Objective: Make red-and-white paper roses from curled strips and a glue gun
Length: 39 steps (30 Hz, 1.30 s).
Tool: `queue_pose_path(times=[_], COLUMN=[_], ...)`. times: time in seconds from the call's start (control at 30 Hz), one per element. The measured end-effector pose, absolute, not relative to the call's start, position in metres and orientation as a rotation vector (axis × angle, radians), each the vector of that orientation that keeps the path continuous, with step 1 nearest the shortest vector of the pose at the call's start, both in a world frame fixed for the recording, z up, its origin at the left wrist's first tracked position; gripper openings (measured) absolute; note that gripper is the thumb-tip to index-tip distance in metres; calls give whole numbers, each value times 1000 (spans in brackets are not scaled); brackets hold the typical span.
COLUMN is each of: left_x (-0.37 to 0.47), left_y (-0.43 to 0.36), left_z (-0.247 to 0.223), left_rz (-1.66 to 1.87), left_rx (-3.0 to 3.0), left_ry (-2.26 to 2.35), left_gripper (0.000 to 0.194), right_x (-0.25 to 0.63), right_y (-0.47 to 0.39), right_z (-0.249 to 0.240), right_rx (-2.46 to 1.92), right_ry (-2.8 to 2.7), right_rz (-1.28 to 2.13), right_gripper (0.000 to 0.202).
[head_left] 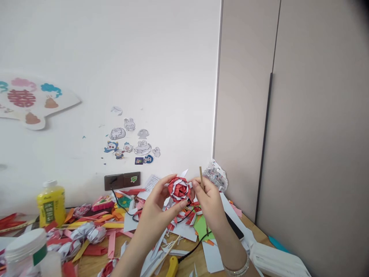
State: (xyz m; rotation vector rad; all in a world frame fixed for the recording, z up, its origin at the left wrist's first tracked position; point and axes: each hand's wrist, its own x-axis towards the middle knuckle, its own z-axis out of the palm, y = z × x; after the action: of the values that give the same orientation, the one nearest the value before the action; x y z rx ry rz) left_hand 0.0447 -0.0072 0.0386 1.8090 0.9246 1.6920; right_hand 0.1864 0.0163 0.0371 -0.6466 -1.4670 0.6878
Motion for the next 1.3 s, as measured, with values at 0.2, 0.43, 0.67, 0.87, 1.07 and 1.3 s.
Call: queue_pose_path(times=[0.2, 0.43, 0.67, 0.87, 1.07, 1.3], left_x=[20, 20, 23, 34, 46, 26], left_y=[-11, -9, 3, -3, -9, -3], left_z=[41, 43, 33, 35, 38, 37], left_rz=[1672, 1352, 1587, 1759, 1571, 1464], left_rx=[2522, 2977, 2655, 2163, 1997, 2310], left_ry=[1460, 1467, 1512, 1753, 1645, 1603], left_gripper=[39, 34, 30, 39, 47, 44], right_x=[192, 194, 197, 195, 189, 195], right_y=[16, 14, 11, 16, 18, 25], right_z=[39, 41, 44, 39, 38, 38], right_rx=[-790, -784, -724, -796, -725, -660], right_ry=[-1526, -1645, -1473, -1479, -1526, -1499], right_rz=[523, 585, 665, 500, 605, 661], right_gripper=[25, 22, 32, 27, 21, 23])
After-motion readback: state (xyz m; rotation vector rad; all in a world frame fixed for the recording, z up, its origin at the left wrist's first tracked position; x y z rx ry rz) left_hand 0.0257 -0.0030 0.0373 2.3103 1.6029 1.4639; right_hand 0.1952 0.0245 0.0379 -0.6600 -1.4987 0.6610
